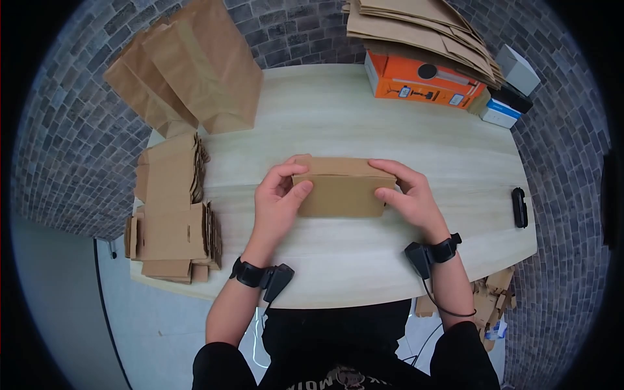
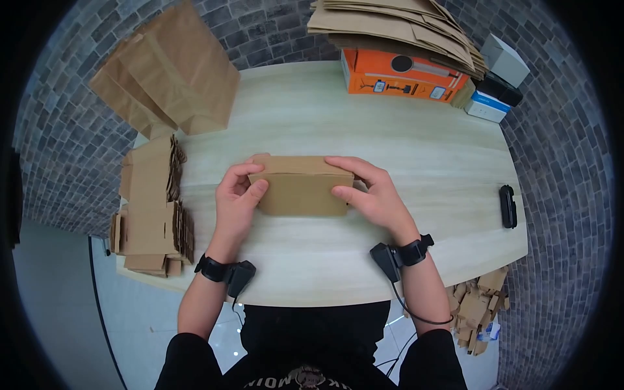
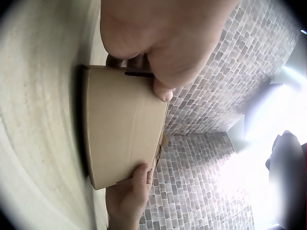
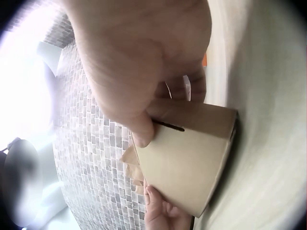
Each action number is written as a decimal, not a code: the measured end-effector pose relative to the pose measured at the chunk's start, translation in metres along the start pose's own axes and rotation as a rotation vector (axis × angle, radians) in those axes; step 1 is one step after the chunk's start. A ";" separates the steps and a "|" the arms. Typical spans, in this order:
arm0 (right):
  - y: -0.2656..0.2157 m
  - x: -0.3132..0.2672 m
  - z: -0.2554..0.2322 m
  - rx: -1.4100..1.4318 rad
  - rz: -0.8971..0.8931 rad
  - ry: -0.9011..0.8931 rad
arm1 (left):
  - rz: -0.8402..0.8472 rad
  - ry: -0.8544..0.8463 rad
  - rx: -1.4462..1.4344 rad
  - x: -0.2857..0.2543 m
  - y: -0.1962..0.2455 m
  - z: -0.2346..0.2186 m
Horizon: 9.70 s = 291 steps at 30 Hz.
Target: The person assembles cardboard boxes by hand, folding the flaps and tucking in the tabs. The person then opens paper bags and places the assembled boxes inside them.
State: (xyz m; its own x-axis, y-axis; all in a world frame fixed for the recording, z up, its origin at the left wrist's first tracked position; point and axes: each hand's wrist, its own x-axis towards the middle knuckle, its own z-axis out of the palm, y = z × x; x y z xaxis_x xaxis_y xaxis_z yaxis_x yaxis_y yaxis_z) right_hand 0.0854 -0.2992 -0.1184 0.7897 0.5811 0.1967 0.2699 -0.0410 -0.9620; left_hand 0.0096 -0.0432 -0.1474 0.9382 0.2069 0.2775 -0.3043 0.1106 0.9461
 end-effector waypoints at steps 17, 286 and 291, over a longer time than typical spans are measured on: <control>0.002 0.001 0.017 -0.615 -0.501 -0.077 | -0.705 -0.037 -0.067 0.008 0.022 -0.008; 0.014 0.004 -0.015 0.241 0.032 0.046 | -0.409 -0.102 -0.250 0.018 0.006 0.009; 0.013 0.006 -0.021 0.546 0.137 -0.063 | -0.507 -0.161 -0.345 0.015 0.003 0.010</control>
State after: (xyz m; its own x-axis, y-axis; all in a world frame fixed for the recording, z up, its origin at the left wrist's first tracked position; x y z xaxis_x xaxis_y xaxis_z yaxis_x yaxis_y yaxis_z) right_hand 0.1053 -0.3133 -0.1260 0.7586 0.6480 0.0681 -0.1698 0.2975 -0.9395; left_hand 0.0246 -0.0499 -0.1384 0.9846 -0.0989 -0.1438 0.1736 0.4688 0.8661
